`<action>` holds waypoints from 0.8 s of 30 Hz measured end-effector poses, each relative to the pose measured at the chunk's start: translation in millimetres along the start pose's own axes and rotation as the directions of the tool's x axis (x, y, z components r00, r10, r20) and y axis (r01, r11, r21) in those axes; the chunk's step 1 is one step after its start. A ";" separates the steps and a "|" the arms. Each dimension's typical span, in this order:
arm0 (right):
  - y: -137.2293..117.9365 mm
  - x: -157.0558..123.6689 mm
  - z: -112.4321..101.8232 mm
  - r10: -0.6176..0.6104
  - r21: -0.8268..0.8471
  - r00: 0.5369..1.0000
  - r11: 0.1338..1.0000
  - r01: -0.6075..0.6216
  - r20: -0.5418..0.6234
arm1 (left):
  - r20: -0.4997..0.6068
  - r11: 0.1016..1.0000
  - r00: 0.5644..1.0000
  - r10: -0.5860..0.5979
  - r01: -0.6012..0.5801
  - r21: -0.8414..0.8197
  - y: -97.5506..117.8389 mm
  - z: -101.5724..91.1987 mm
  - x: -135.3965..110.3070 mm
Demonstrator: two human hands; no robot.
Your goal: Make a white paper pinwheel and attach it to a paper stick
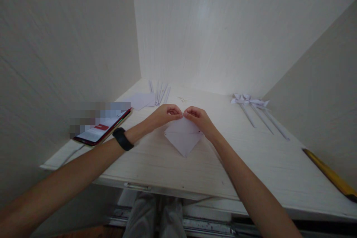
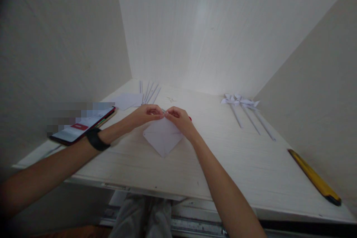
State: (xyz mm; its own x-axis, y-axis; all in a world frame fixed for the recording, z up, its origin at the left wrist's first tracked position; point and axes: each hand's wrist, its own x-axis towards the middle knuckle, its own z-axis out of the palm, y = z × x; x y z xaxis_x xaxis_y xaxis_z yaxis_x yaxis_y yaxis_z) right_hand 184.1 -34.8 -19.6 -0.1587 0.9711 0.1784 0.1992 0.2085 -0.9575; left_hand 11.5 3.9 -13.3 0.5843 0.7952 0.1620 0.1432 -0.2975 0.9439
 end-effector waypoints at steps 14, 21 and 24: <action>-4.4 -3.5 -1.4 0.057 -0.097 0.998 0.994 -0.057 0.002 | 0.001 0.999 1.000 -0.030 0.030 0.028 6.4 0.2 -1.7; 2.1 -0.9 -1.1 -0.004 -0.096 1.000 0.995 0.004 0.001 | 0.002 0.998 0.999 -0.035 0.035 0.044 7.4 0.9 -2.0; 1.6 -1.3 -1.1 -0.020 -0.106 1.000 0.994 0.020 -0.001 | 0.010 0.999 1.000 -0.028 0.028 0.047 7.0 0.8 -1.2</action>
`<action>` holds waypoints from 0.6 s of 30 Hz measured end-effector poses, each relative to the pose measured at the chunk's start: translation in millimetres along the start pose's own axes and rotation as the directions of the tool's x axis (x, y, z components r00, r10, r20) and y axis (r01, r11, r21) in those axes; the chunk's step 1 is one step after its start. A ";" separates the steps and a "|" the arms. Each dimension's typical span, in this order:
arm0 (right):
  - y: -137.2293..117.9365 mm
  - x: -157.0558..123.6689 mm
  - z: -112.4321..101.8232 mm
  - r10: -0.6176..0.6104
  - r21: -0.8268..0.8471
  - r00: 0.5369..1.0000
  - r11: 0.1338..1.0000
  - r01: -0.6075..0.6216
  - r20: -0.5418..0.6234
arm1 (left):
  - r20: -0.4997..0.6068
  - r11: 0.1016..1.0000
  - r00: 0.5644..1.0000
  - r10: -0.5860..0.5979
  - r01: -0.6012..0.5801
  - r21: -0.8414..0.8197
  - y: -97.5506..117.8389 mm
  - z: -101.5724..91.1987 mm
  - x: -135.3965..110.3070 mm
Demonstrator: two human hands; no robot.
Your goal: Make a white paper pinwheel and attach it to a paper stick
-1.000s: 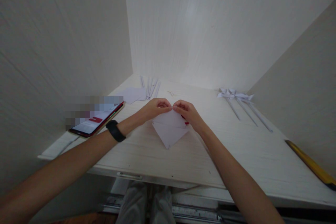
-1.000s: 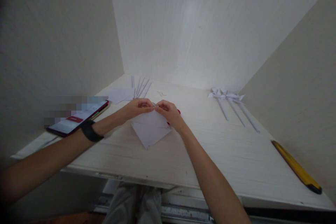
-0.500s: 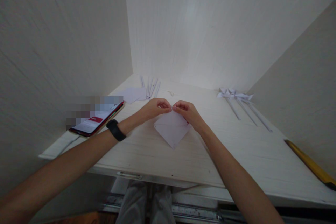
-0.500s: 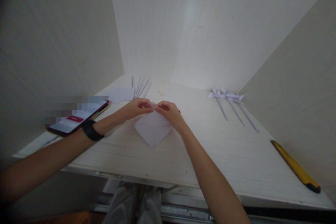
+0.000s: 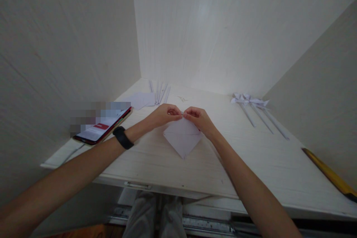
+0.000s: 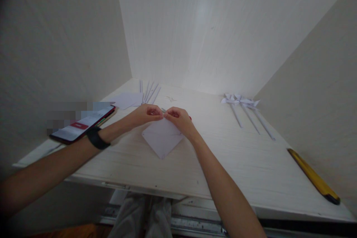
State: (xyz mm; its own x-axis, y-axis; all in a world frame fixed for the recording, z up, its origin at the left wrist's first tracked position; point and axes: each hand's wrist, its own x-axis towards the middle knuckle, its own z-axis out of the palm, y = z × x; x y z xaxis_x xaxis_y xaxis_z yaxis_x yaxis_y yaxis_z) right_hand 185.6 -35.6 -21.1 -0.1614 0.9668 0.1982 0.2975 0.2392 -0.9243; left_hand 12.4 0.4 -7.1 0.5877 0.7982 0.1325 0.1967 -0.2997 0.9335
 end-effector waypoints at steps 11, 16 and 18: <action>-6.2 -2.9 -0.7 0.048 0.008 0.998 0.999 -0.048 0.040 | -0.003 0.999 0.999 -0.039 0.039 0.008 5.5 -1.2 -2.3; 0.8 0.3 -0.1 -0.013 -0.069 1.000 0.997 0.015 0.021 | -0.019 1.000 1.000 -0.023 0.023 -0.016 1.2 0.3 -1.8; 2.3 0.9 0.1 -0.029 -0.084 0.999 0.996 0.031 0.015 | -0.029 0.999 1.000 -0.008 0.008 -0.032 -3.2 0.8 -0.4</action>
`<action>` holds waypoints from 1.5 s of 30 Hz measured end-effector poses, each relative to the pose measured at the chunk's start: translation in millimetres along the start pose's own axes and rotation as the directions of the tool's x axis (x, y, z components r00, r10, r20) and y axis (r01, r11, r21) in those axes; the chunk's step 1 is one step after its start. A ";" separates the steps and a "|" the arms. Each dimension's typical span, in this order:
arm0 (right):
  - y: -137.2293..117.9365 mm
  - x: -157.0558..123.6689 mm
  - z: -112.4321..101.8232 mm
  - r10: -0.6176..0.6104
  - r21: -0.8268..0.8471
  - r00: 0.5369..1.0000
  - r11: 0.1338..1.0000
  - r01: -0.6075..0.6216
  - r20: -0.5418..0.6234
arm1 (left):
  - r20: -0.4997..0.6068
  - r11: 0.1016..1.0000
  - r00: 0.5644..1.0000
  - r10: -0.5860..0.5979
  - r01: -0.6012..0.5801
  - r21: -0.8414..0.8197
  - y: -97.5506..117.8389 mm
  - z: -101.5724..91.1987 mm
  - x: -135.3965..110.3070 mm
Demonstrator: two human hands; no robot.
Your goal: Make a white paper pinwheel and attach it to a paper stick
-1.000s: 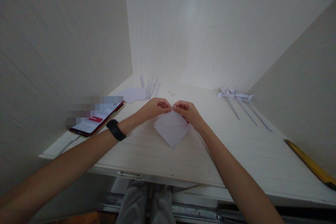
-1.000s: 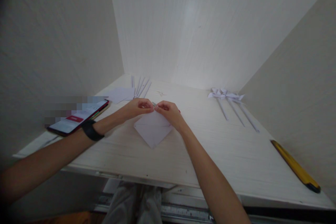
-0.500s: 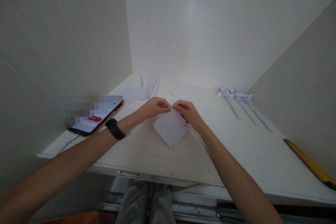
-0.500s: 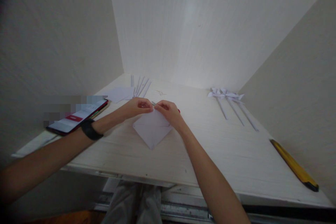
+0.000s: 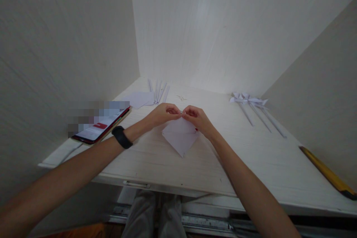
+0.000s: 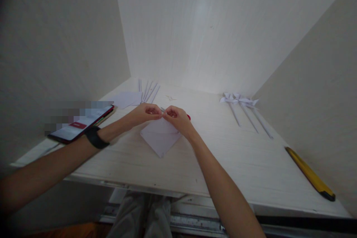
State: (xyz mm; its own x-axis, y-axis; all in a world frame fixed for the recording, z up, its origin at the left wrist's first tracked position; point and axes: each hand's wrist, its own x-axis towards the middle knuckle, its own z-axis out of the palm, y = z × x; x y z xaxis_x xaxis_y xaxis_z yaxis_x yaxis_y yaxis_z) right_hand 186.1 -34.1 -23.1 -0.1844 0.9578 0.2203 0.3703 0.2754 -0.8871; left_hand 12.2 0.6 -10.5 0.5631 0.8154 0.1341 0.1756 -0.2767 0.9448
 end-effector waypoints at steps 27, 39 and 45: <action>-1.2 1.9 -4.9 0.058 0.096 0.995 0.994 -0.051 -0.080 | 0.010 0.996 0.999 -0.037 0.038 -0.082 -2.8 -1.3 2.0; -2.7 -2.1 -4.1 0.136 0.228 0.989 0.963 -0.145 0.057 | 0.022 0.994 0.998 -0.057 0.059 -0.089 -7.3 -2.3 2.5; -9.1 -2.9 -4.4 0.068 0.248 0.997 0.966 -0.078 0.047 | 0.034 0.991 0.999 -0.035 0.039 -0.128 -8.7 -1.5 3.9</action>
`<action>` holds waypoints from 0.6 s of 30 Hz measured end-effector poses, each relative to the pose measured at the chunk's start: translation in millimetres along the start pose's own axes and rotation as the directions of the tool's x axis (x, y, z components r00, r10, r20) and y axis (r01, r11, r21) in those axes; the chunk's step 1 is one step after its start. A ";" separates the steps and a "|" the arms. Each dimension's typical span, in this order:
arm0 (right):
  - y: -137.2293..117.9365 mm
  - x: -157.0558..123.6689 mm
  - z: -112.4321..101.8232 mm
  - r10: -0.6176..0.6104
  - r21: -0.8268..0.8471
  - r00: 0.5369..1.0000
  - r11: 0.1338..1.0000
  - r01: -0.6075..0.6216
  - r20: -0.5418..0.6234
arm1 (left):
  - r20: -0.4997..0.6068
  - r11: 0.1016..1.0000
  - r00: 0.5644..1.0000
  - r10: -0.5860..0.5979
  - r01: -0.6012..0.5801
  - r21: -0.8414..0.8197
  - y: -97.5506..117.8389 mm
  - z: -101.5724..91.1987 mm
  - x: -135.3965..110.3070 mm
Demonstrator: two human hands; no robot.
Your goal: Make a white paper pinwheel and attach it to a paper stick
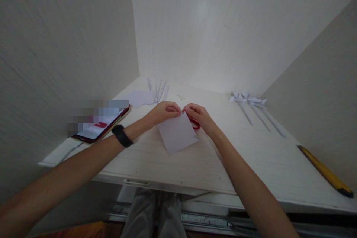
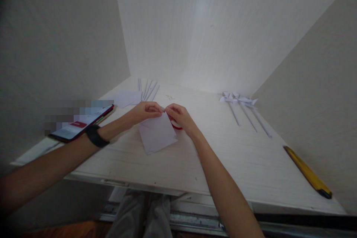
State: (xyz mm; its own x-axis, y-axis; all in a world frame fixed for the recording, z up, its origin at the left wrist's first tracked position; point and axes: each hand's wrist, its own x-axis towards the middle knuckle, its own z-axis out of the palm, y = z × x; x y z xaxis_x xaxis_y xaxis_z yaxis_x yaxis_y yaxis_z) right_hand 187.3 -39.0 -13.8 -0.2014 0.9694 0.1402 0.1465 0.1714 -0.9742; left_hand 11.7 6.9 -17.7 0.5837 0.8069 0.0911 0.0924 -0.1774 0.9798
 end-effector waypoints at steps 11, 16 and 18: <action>3.7 0.1 1.0 0.029 -0.114 0.998 0.993 -0.023 0.049 | 0.020 0.998 0.998 0.055 -0.055 -0.026 -2.5 -3.0 0.1; -2.8 -2.4 1.4 0.061 -0.148 0.998 0.987 -0.055 0.034 | 0.017 0.997 0.998 0.058 -0.057 -0.049 -2.9 -3.1 0.1; -3.7 -2.8 1.7 0.066 -0.150 0.997 0.987 -0.061 0.032 | 0.014 0.998 0.999 0.044 -0.043 -0.041 -1.8 -2.8 -0.5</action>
State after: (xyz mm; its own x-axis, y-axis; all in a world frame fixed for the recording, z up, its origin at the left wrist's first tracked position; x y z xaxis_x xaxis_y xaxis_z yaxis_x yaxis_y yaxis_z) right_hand 185.6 -42.7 -10.9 -0.2221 0.9725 0.0699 0.3019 0.1367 -0.9435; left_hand 9.0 8.5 -19.0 0.5985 0.7903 0.1313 0.0339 -0.1887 0.9814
